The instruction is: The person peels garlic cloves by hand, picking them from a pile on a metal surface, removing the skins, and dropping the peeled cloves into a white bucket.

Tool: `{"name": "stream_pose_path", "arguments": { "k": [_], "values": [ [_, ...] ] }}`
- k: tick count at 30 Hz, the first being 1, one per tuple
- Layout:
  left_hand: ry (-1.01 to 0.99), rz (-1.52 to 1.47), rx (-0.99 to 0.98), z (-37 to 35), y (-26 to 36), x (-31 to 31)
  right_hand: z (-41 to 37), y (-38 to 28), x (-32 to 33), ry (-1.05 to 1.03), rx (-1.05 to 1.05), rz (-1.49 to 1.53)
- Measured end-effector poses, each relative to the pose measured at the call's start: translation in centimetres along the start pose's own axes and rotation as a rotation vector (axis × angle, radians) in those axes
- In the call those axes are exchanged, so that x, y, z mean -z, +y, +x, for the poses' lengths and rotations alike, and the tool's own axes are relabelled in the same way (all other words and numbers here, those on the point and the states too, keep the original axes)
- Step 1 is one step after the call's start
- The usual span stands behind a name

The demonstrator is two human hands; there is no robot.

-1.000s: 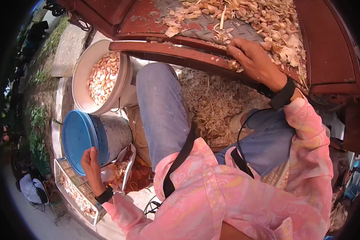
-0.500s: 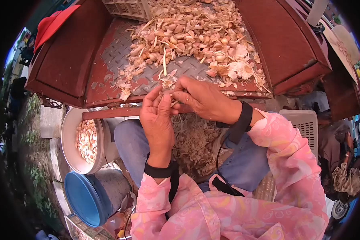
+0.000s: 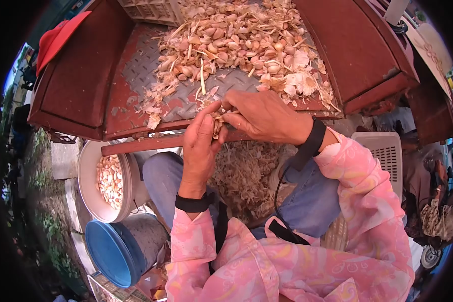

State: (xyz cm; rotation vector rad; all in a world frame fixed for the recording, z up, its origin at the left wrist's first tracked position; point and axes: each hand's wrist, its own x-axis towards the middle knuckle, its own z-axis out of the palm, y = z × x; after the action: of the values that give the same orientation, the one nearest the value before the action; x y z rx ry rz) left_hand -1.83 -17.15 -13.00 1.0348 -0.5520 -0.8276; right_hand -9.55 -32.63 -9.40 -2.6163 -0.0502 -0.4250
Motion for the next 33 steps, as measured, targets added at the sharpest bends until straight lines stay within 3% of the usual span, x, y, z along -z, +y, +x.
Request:
{"name": "stream_pose_path", "arguments": {
  "k": [2,4,6,9,11,12,18,20,21,24,26,33],
  "values": [
    [0.174,0.074,0.066,0.1,0.5,-1.7,0.4,0.0,-0.5,0.019,0.067,0.110],
    [0.143,0.017,0.070,0.2,0.9,-1.6,0.5,0.0,-0.8,0.035,0.125,0.223],
    [0.110,-0.037,0.070,0.3,0.9,-1.5,1.0,0.1,-0.6,-0.060,-0.052,0.557],
    [0.200,0.029,0.022,0.5,0.4,-2.0,1.0,0.2,-1.4,-0.003,-0.145,0.442],
    [0.326,0.444,-0.379,1.0,-1.2,-2.2,1.0,-0.7,-1.5,0.029,-0.170,0.432],
    [0.327,0.445,-0.379,1.2,-1.7,-2.1,1.0,-1.1,-1.5,0.062,-0.200,0.424],
    [0.441,0.131,-0.353,2.0,-2.4,-2.2,1.3,-0.6,-1.7,-0.015,-0.233,0.581],
    [0.329,-0.271,-0.175,1.9,-1.7,-2.0,1.3,0.1,-2.3,0.046,-0.185,0.568],
    [0.330,-0.268,-0.174,1.9,-1.5,-2.0,1.4,0.2,-2.4,0.108,-0.139,0.553],
    [0.263,-0.121,-0.225,2.0,-1.5,-1.9,1.4,0.0,-1.8,0.031,-0.189,0.656],
    [0.322,0.208,-0.364,2.3,-1.8,-1.9,1.3,-0.2,-2.1,0.040,-0.227,0.679],
    [0.419,0.406,-0.439,3.5,-1.9,-3.0,1.6,0.4,-2.6,0.188,-0.218,0.591]
  ]
}}
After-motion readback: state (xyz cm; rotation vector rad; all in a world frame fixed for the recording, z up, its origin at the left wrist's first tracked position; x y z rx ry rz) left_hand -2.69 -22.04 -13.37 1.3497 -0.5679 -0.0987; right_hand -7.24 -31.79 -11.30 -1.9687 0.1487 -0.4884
